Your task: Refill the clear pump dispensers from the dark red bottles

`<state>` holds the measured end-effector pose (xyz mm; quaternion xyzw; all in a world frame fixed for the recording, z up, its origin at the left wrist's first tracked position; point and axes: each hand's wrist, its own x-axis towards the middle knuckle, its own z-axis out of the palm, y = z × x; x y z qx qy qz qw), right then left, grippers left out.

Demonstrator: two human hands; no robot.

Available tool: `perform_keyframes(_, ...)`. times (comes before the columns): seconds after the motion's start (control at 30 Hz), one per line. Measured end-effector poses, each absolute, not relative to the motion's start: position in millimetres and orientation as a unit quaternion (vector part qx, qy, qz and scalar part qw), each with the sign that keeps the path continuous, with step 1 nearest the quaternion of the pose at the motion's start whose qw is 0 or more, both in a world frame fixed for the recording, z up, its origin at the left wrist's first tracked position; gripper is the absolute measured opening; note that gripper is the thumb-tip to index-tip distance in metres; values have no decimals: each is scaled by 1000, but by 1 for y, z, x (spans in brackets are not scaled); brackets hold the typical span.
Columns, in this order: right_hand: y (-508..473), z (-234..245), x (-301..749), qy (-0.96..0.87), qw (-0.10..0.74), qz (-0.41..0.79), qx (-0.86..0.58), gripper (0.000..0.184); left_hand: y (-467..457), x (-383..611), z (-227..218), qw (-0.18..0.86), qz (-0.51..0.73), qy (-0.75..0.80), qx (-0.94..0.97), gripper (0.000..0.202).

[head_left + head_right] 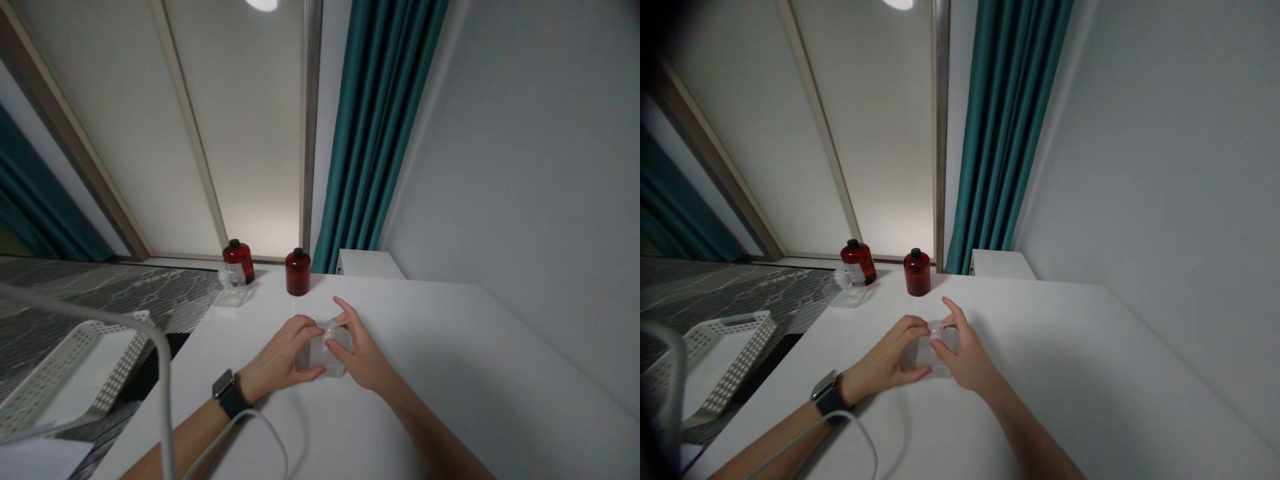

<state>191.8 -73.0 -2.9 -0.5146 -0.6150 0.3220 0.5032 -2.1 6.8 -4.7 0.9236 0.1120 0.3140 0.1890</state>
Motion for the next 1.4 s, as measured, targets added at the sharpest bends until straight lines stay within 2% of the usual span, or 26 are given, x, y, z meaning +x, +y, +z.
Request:
perform_keyframes(0.3, -77, 1, 198, -649, 502, 331, -466, 73, 8, -3, -7, 175, 321, 108, 925, 53)
perform_keyframes(0.6, -75, -2, 200, -633, 511, 340, -471, 74, 8, -4, -6, 166, 321, 103, 927, 58)
perform_keyframes(0.8, -75, -1, 200, -630, 520, 336, -468, 72, 8, -4, -6, 182, 309, 117, 926, 52)
perform_keyframes(1.4, -73, -7, 202, -626, 513, 369, -458, 76, 9, -3, -7, 175, 315, 107, 927, 54)
